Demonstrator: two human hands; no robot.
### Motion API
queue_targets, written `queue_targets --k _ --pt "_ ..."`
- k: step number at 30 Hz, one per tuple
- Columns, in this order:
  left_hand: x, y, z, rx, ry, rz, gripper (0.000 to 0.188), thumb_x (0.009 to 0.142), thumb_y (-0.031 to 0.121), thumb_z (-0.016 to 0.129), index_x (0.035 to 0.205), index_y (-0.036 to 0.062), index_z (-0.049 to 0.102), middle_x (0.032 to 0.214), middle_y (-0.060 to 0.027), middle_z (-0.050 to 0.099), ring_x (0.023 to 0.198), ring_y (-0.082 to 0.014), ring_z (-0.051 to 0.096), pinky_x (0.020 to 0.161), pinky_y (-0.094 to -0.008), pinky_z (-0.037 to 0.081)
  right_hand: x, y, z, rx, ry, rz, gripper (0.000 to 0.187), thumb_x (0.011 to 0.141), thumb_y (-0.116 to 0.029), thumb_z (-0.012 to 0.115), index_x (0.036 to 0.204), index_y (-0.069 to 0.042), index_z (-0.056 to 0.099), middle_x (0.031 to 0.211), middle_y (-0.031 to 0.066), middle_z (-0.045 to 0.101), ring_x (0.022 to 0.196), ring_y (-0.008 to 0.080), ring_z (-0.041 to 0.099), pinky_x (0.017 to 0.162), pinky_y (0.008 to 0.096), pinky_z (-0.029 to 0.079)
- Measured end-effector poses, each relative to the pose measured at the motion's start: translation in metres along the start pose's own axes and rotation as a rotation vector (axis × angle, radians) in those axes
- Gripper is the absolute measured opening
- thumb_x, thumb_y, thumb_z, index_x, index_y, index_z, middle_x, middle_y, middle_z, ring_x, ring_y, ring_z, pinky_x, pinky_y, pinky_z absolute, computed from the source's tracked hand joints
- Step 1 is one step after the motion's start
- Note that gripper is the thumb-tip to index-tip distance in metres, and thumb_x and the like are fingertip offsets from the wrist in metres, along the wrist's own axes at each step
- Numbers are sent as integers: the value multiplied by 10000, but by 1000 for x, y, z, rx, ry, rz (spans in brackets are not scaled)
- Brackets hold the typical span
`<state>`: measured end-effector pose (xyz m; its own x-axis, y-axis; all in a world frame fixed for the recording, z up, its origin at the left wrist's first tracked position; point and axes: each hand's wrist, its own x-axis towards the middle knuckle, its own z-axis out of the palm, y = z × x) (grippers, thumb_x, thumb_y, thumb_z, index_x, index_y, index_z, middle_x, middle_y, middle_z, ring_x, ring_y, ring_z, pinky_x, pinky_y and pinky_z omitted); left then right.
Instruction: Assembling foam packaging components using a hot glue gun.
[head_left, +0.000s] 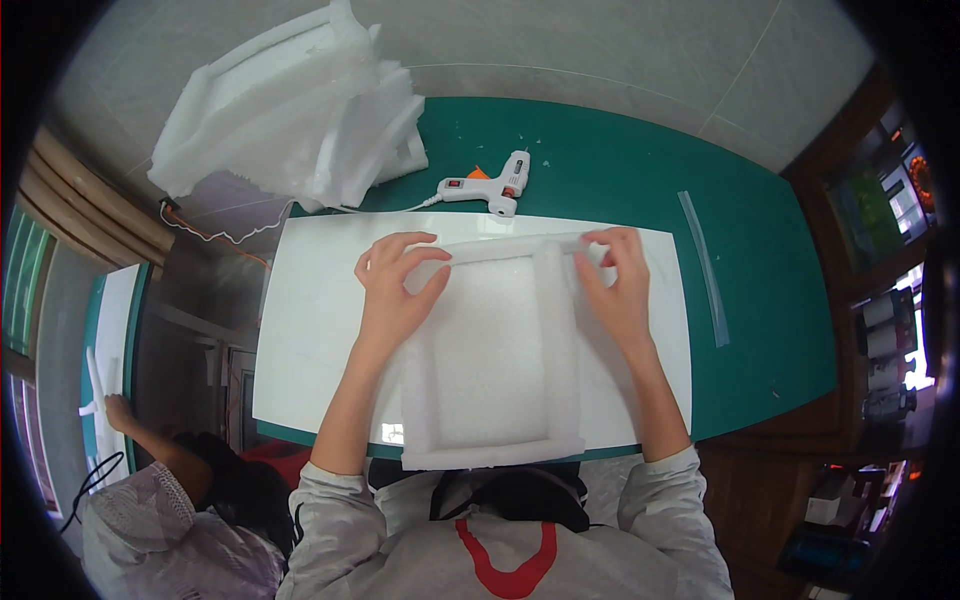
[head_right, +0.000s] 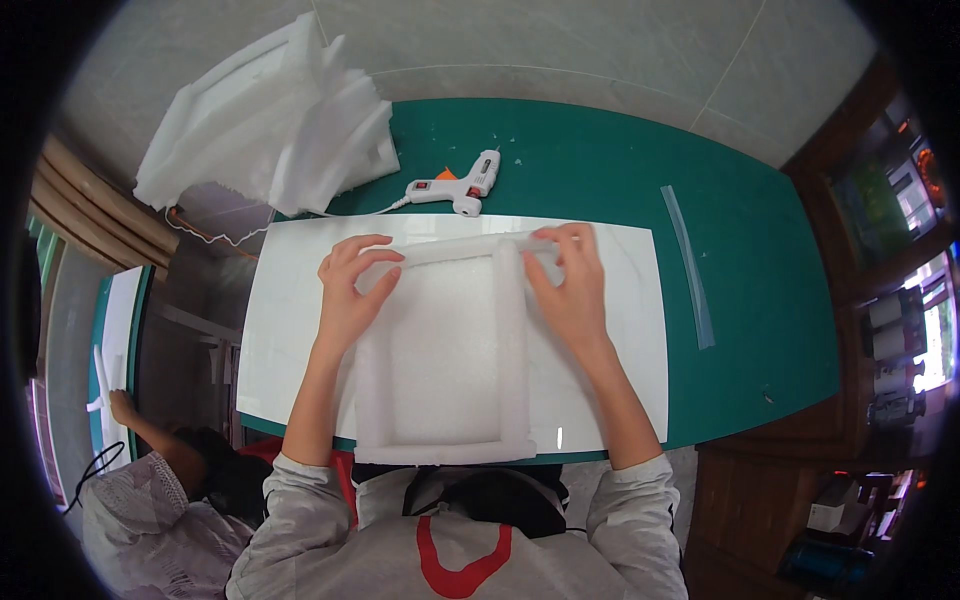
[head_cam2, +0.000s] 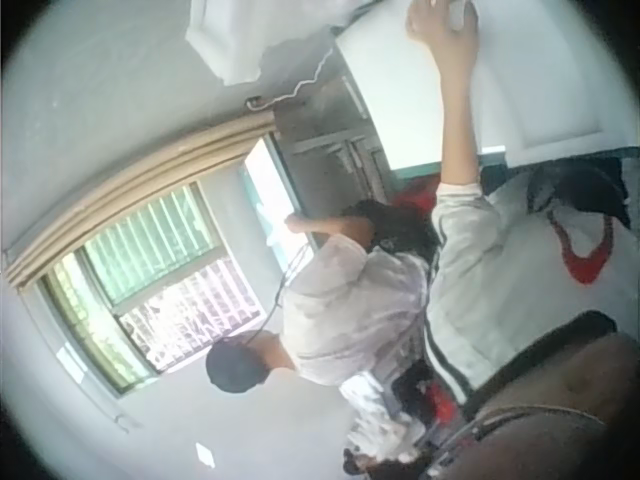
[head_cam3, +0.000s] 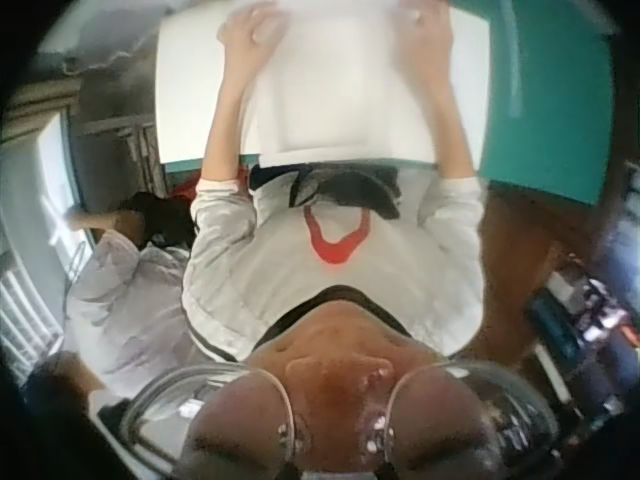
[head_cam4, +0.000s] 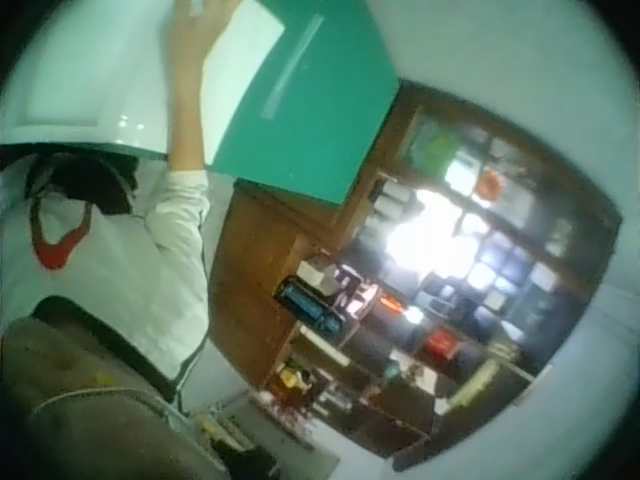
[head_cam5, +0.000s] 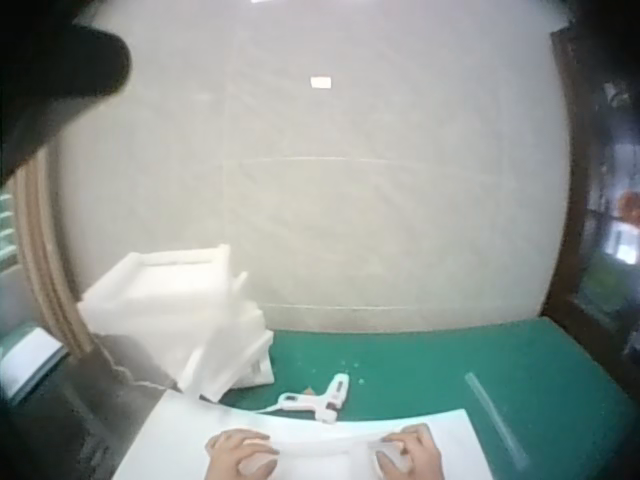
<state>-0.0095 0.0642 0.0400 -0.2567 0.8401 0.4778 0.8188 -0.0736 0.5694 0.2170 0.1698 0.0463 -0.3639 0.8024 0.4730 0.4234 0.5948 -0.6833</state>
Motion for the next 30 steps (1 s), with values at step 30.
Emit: queue_targets --k 30 --pt "3 -6 -13 -215 185 176 229 771 128 532 982 45 570 1061 -49 514 988 -186 403 931 -354 188 -12 -12 23 62 -328 -280 108 741 -93 575 841 -54 585 1059 85 523 1054 244 443 881 346 304"
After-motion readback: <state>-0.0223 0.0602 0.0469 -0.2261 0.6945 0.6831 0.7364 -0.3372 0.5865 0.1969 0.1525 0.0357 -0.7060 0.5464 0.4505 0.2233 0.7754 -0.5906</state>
